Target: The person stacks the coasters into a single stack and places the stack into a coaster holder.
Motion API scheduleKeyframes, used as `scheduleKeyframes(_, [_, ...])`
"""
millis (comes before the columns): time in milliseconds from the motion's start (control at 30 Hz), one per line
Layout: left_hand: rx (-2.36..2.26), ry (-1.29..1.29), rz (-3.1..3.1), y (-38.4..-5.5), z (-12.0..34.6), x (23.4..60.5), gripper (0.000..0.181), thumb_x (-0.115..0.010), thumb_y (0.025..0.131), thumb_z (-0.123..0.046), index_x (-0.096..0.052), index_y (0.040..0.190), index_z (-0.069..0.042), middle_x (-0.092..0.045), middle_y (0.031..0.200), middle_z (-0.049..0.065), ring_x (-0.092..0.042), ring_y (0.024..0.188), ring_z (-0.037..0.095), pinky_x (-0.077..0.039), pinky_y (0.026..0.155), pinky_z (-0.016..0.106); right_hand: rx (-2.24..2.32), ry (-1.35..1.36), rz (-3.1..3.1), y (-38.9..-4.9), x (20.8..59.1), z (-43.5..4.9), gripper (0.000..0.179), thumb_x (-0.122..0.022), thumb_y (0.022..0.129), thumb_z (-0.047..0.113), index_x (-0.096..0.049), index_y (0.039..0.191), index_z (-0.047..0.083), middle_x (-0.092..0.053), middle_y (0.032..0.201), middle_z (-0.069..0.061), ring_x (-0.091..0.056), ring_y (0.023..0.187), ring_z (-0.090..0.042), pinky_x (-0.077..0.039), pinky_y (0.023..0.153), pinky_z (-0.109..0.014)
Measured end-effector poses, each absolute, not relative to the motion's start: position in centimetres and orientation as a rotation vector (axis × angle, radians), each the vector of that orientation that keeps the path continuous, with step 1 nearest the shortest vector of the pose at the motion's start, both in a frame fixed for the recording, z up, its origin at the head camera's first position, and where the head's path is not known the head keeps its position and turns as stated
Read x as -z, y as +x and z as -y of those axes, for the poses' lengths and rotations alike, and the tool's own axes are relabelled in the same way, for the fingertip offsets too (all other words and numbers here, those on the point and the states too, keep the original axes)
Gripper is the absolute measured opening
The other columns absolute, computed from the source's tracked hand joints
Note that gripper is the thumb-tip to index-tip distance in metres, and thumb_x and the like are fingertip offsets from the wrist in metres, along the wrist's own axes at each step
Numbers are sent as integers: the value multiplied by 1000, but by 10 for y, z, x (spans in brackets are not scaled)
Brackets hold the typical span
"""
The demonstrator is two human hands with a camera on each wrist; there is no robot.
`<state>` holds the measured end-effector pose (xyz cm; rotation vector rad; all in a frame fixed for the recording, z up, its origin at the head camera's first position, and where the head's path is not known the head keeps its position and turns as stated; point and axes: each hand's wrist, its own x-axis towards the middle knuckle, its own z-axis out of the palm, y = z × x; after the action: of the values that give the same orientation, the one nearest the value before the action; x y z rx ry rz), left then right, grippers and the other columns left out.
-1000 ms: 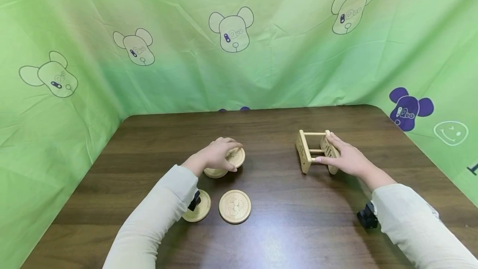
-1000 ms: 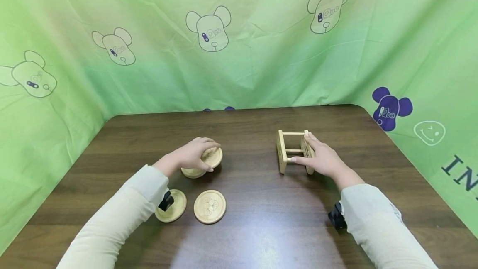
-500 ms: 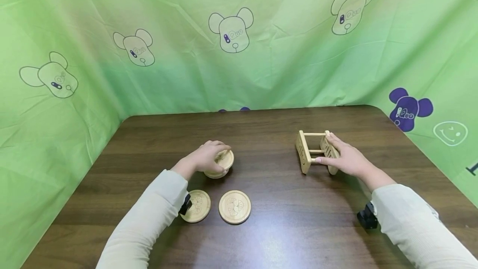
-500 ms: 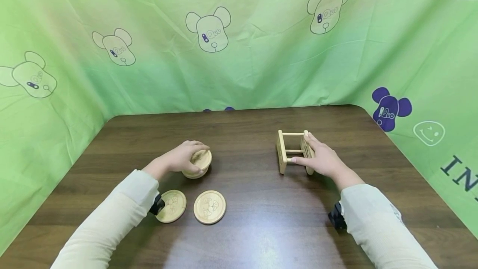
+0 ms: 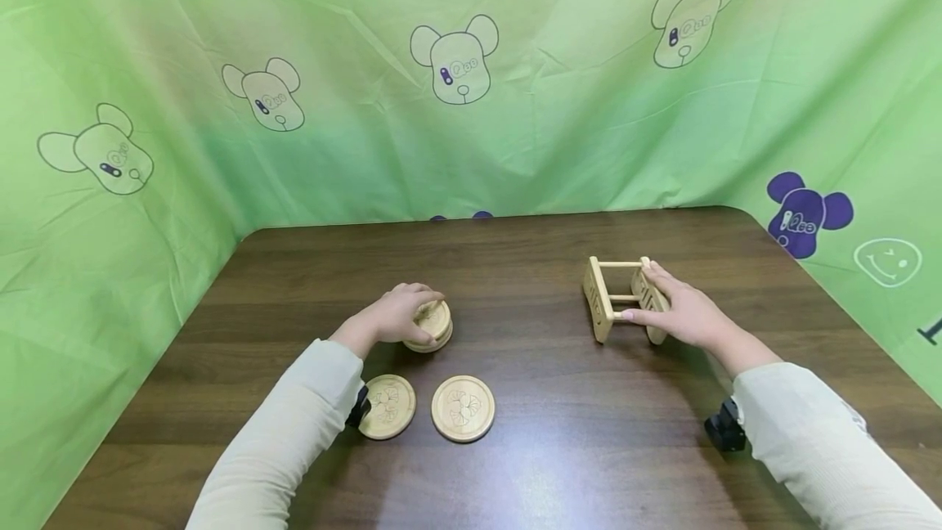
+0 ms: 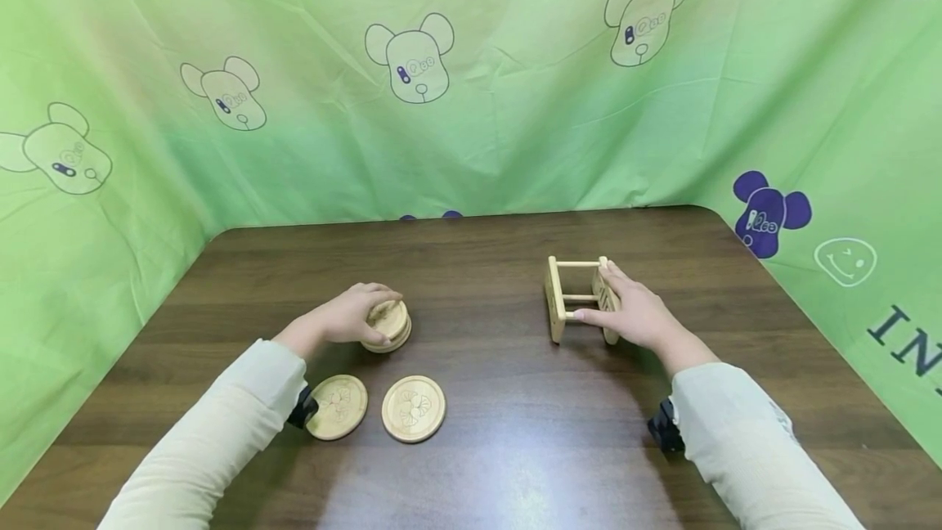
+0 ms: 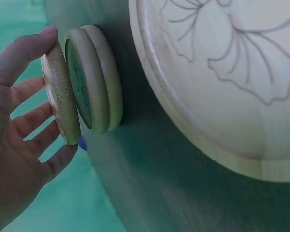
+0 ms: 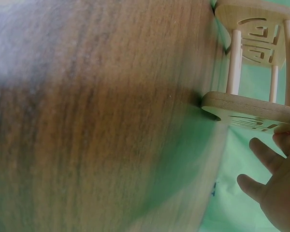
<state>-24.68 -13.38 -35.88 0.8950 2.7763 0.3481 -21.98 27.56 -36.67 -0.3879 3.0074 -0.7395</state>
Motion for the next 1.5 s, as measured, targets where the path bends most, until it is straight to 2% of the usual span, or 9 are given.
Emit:
scheduleKeyframes(1033, [-383,851,-2734,-246,133,364,70,-71,66,-27,-43,127,-9,-41,125,12,-33,114,32,-28,90,48,783,-358,-2996,-218,366,-278,91,-59,74,49,-17,135,-3,-8,140,-20,-18,118,-47,-18,91,-56])
scheduleKeyframes(1300, [-453,889,-2738,-245,140,361,69,-68,68,-30,-42,127,-7,-40,127,13,-31,116,33,-25,89,53,797,-379,-2994,-219,364,-276,90,-60,75,46,-17,135,-4,-9,139,-22,-18,117,-48,-18,90,-56])
scheduleKeyframes(1500, [-494,910,-2741,-242,148,360,68,-68,70,-31,-42,128,-7,-39,128,13,-30,118,32,-25,92,49,809,-383,-2986,-217,366,-276,90,-61,75,46,-17,135,-5,-9,139,-22,-18,117,-48,-18,90,-56])
